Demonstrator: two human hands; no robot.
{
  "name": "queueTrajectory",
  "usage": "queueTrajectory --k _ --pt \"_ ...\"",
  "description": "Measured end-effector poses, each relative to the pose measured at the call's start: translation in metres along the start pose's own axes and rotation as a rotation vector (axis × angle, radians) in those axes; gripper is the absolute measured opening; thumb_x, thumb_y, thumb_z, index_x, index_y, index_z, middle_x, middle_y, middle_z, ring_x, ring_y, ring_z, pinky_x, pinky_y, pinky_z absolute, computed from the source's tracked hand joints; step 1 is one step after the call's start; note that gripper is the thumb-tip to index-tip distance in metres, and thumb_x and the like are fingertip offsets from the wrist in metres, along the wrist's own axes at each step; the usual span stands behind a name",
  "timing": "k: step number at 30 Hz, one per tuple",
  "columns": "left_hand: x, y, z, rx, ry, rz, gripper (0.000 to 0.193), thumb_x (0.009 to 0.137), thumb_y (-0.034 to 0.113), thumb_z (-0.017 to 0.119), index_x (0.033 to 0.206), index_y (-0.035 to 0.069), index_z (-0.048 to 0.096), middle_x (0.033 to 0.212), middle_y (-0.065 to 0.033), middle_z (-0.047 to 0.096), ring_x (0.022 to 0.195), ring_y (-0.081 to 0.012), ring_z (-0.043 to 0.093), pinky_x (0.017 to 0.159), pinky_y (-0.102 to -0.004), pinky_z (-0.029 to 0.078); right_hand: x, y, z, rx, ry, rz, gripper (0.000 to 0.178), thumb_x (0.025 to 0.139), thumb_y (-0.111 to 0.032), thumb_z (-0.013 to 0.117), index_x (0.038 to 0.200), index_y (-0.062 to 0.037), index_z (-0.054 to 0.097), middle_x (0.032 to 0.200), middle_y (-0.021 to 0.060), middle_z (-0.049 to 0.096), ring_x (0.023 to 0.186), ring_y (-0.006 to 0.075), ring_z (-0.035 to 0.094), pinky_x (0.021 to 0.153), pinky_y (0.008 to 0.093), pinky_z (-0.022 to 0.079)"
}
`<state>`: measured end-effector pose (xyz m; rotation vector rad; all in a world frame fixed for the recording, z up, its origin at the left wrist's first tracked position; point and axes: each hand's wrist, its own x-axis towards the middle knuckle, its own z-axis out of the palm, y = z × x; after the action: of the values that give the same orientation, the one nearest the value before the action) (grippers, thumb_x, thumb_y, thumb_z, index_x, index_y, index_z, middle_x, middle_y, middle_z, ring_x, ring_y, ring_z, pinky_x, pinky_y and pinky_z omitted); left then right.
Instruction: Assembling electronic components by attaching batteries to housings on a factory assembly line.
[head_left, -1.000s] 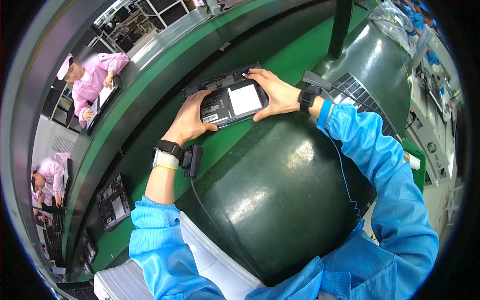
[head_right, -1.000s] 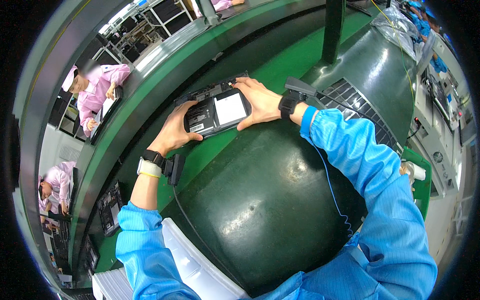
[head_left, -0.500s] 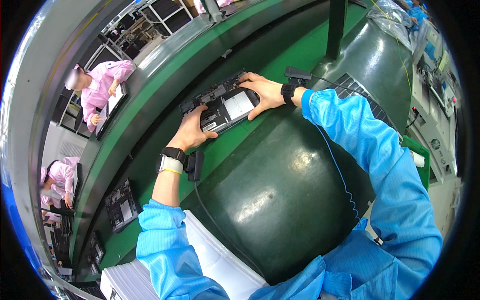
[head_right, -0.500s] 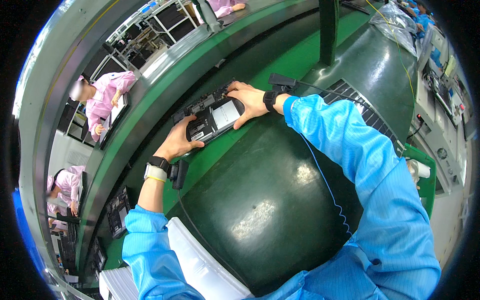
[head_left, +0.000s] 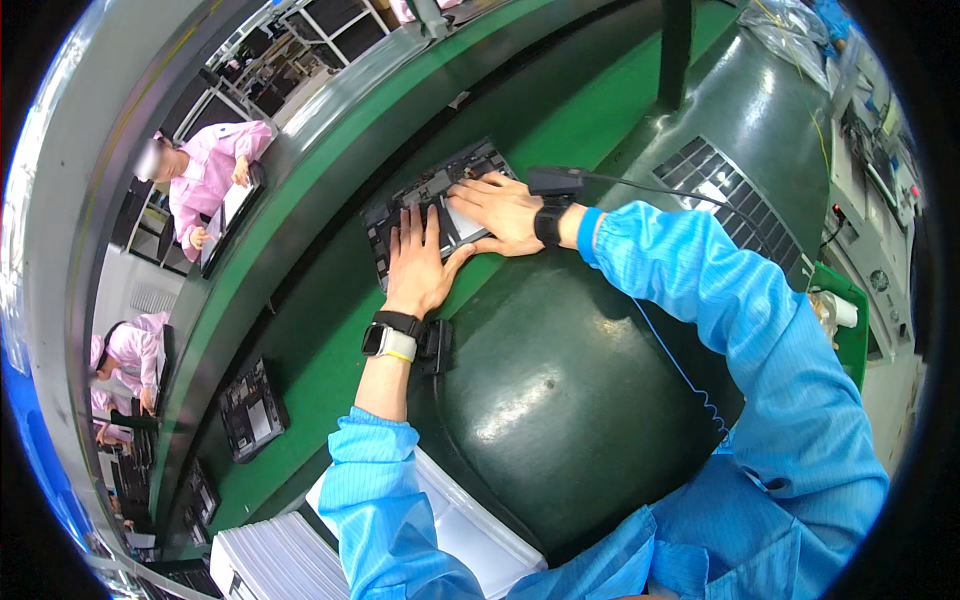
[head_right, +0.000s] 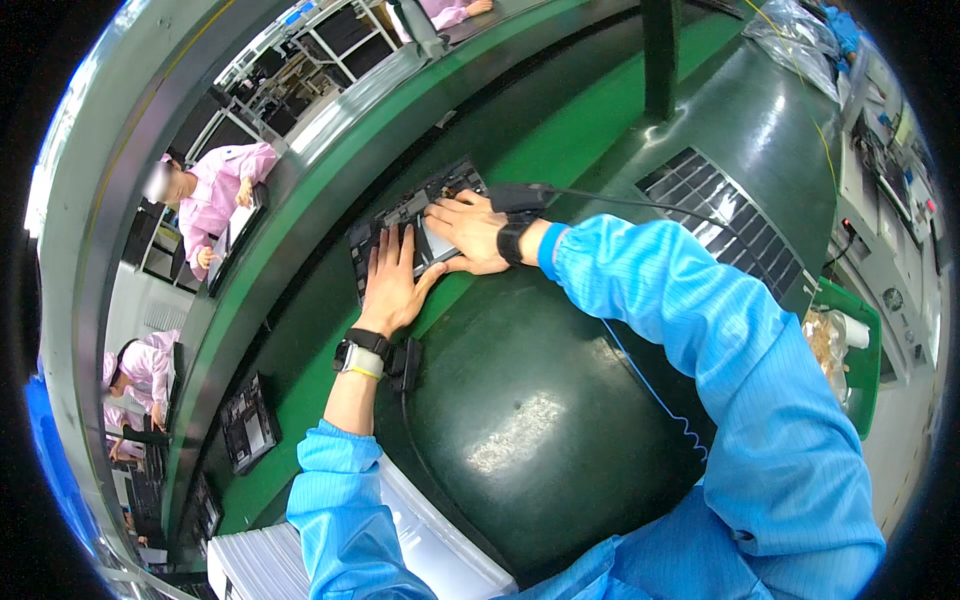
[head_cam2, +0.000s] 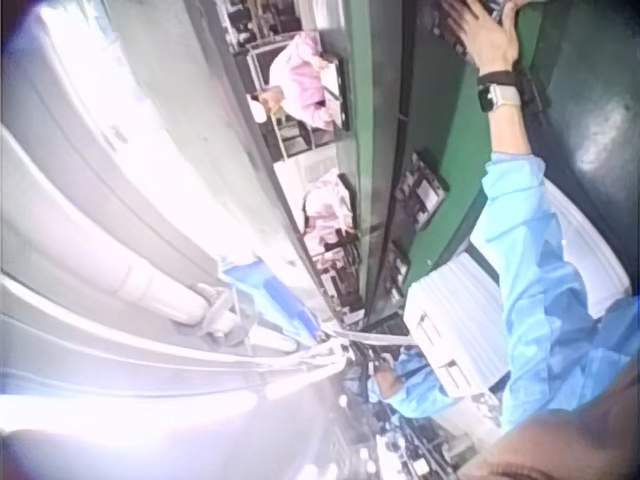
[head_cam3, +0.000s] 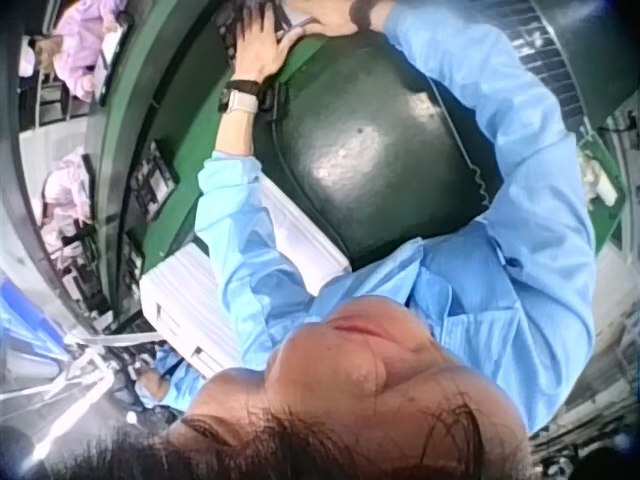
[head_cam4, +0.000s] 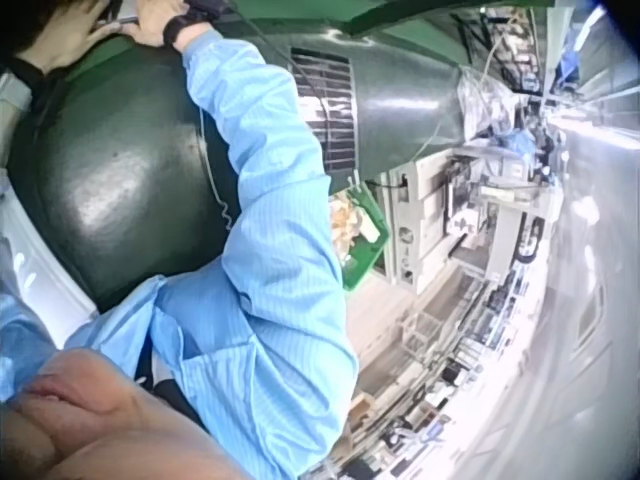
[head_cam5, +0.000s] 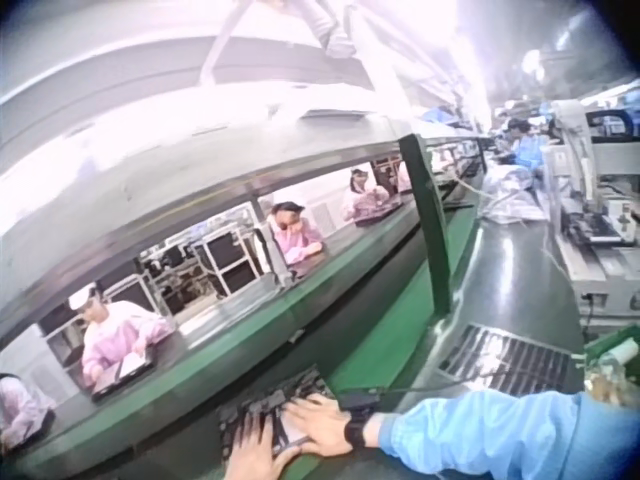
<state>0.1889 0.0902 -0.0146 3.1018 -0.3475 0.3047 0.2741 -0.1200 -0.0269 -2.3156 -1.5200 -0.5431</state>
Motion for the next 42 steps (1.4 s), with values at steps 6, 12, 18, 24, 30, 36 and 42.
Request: queueTrajectory --k 6,12,18,24,30,36,42 --pt "-0.014 -0.006 -0.021 0.101 -0.116 -0.06 0.079 0.095 0.062 0.048 0.156 0.017 0.028 0.16 -0.0216 0.026 0.147 -0.0392 0.026 0.119 -0.0534 0.02 -0.004 0.007 0.004 -0.005 0.032 -0.062 0.076 0.087 -0.054 0.061 0.134 0.0049 0.05 0.142 0.025 0.049 0.134 0.0365 0.046 0.109 0.0483 0.034" --pt "-0.025 -0.014 -0.008 0.038 -0.028 -0.092 0.083 0.094 0.062 0.05 0.154 0.009 0.029 0.159 -0.0232 0.026 0.147 -0.0403 0.024 0.12 -0.0505 0.021 -0.035 0.019 -0.011 0.006 -0.03 0.076 0.076 0.091 -0.051 0.061 0.141 0.0028 0.042 0.149 0.0233 0.042 0.141 0.0356 0.038 0.116 0.0505 0.027" --pt "-0.02 -0.027 0.011 0.075 -0.036 -0.218 0.094 0.093 0.062 0.05 0.151 -0.008 0.026 0.157 -0.0296 0.026 0.145 -0.0432 0.027 0.119 -0.0494 0.024 -0.003 0.008 0.048 -0.116 0.069 0.249 0.08 0.08 -0.049 0.071 0.138 0.0023 0.048 0.15 0.0208 0.042 0.143 0.038 0.034 0.116 0.0612 0.018" --pt "-0.018 -0.029 0.004 0.061 -0.075 -0.366 0.09 0.096 0.063 0.044 0.152 -0.005 0.025 0.159 -0.0266 0.022 0.147 -0.0405 0.024 0.121 -0.0462 0.019 -0.051 -0.086 -0.014 0.111 0.371 0.447 0.05 0.085 -0.02 0.067 0.126 0.0043 0.053 0.142 0.0208 0.048 0.14 0.0356 0.037 0.108 0.0479 0.036" --pt "-0.028 0.013 -0.056 -0.941 0.347 -0.317 0.047 0.096 0.013 0.061 0.134 -0.009 0.048 0.137 -0.0208 0.054 0.122 -0.0268 0.055 0.111 -0.0369 0.038 -0.14 -0.179 -0.048 0.458 0.373 0.196 0.024 0.08 -0.012 0.065 0.101 -0.0032 0.06 0.107 0.0128 0.056 0.108 0.0279 0.053 0.089 0.0406 0.041" --pt "-0.084 0.225 -0.236 -0.644 0.057 0.31 0.028 0.081 0.0 0.049 0.105 -0.006 0.061 0.104 -0.0159 0.065 0.103 -0.0258 0.061 0.094 -0.0343 0.045 -0.157 -0.19 -0.055 0.757 0.292 0.349 0.014 0.081 -0.005 0.06 0.095 -0.0048 0.059 0.098 0.0103 0.058 0.096 0.0295 0.055 0.086 0.0416 0.045" --pt "-0.104 0.355 -0.3 -0.051 0.476 0.982 0.03 0.075 -0.002 0.057 0.102 0.0 0.07 0.09 -0.0093 0.072 0.081 -0.0265 0.069 0.075 -0.036 0.052 -0.15 -0.188 -0.045 0.869 0.46 0.372 0.017 0.072 0.002 0.052 0.087 -0.0006 0.061 0.093 0.016 0.06 0.095 0.0348 0.058 0.082 0.0448 0.049"
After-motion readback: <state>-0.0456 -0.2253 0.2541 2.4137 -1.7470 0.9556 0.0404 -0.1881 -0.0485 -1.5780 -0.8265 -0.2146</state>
